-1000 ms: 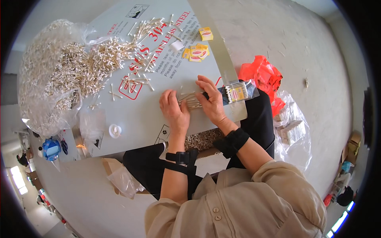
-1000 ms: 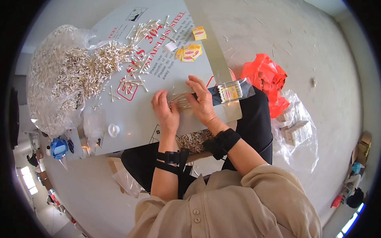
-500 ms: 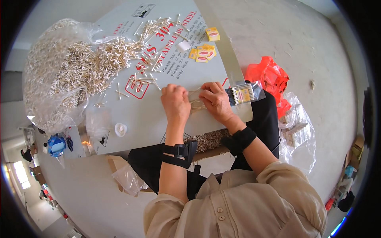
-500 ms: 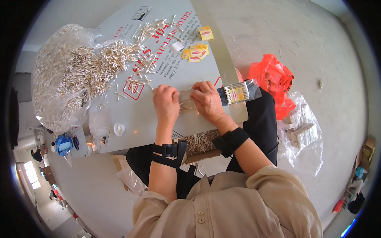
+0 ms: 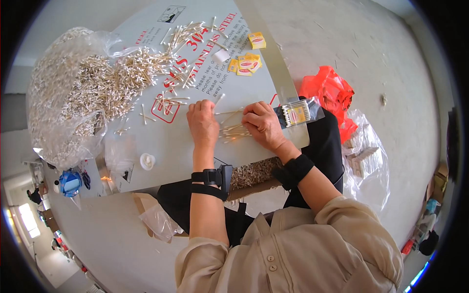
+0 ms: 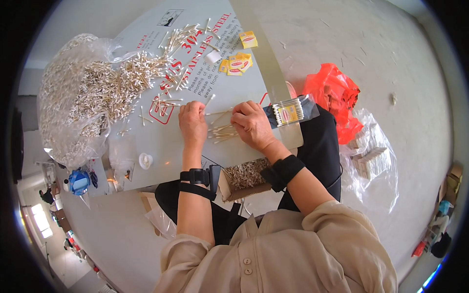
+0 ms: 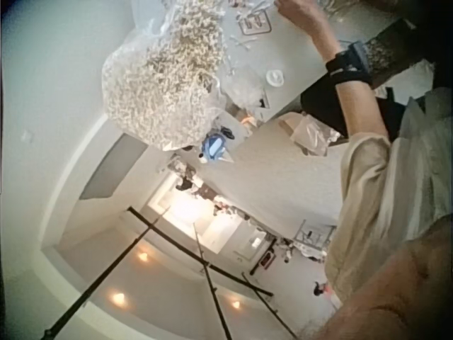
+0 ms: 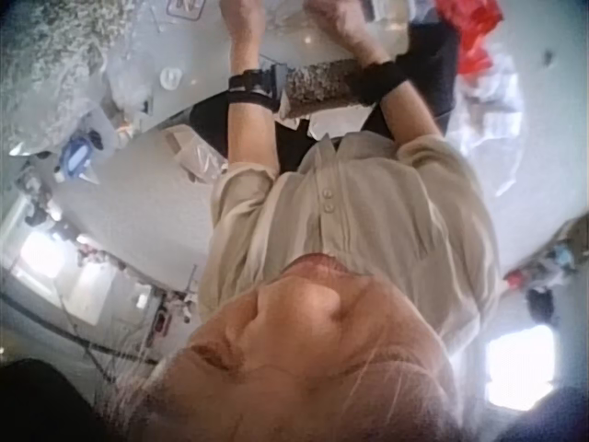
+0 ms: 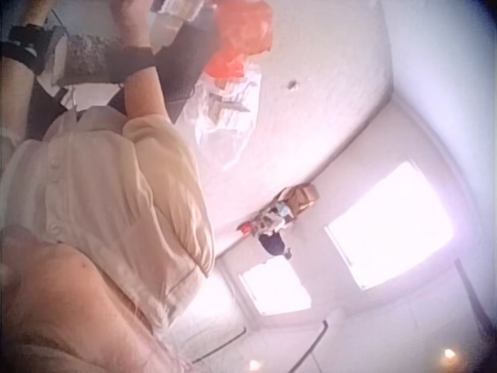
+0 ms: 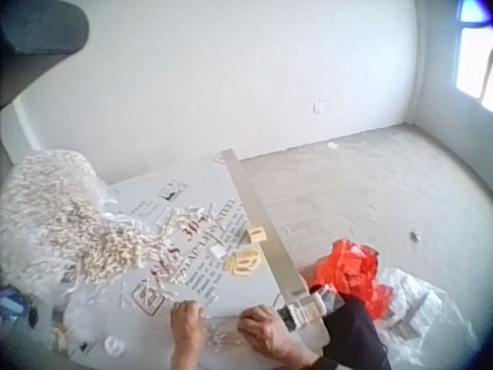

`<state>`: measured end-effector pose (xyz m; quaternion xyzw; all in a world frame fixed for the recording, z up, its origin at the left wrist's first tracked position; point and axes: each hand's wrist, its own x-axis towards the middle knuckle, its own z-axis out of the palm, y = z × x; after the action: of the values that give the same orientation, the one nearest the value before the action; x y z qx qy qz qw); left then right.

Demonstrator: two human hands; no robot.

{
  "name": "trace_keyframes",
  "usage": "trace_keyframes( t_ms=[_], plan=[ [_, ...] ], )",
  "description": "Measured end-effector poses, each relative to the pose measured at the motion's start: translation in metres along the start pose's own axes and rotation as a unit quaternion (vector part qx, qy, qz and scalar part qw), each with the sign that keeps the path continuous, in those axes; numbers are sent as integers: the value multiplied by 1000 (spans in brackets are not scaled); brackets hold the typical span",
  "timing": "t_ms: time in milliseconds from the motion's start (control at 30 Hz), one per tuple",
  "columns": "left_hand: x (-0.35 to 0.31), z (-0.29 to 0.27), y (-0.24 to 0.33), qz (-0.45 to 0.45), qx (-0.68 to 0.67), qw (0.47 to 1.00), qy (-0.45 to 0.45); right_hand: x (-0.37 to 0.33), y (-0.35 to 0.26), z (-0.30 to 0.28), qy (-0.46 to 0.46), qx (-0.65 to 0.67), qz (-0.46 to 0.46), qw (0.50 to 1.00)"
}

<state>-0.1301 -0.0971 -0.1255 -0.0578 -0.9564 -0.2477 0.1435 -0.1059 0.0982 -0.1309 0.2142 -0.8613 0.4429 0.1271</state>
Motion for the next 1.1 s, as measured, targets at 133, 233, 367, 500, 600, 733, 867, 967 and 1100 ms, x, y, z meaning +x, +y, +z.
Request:
trace_keyframes(
  t_ms=[133,233,367,500,600,733,867,967,1100],
  plan=[
    [-3,-5,6,93,-23,993,-76,-2,0,-2,-8,5,-11,1000],
    [-10,-8,12,66,-72,991,-88,-3,-1,-2,-3,43,6,999],
    [-39,2,31,35,-106,993,21,-8,-7,-3,110,168,149,968],
    [-53,17,47,-81,-299,948,74,-8,-6,12,162,301,164,925],
    [-50,24,49,-131,-403,897,129,-3,-8,21,160,322,197,912],
    [-48,31,56,-153,-457,870,108,-2,-12,28,151,334,200,909],
    [-49,32,56,-176,-505,834,135,-4,-11,23,170,416,242,860],
    [-49,19,54,-143,-427,883,134,-7,-1,12,204,467,252,823],
    [-55,4,66,27,56,994,-93,-10,-2,7,210,473,269,812]
  ],
)
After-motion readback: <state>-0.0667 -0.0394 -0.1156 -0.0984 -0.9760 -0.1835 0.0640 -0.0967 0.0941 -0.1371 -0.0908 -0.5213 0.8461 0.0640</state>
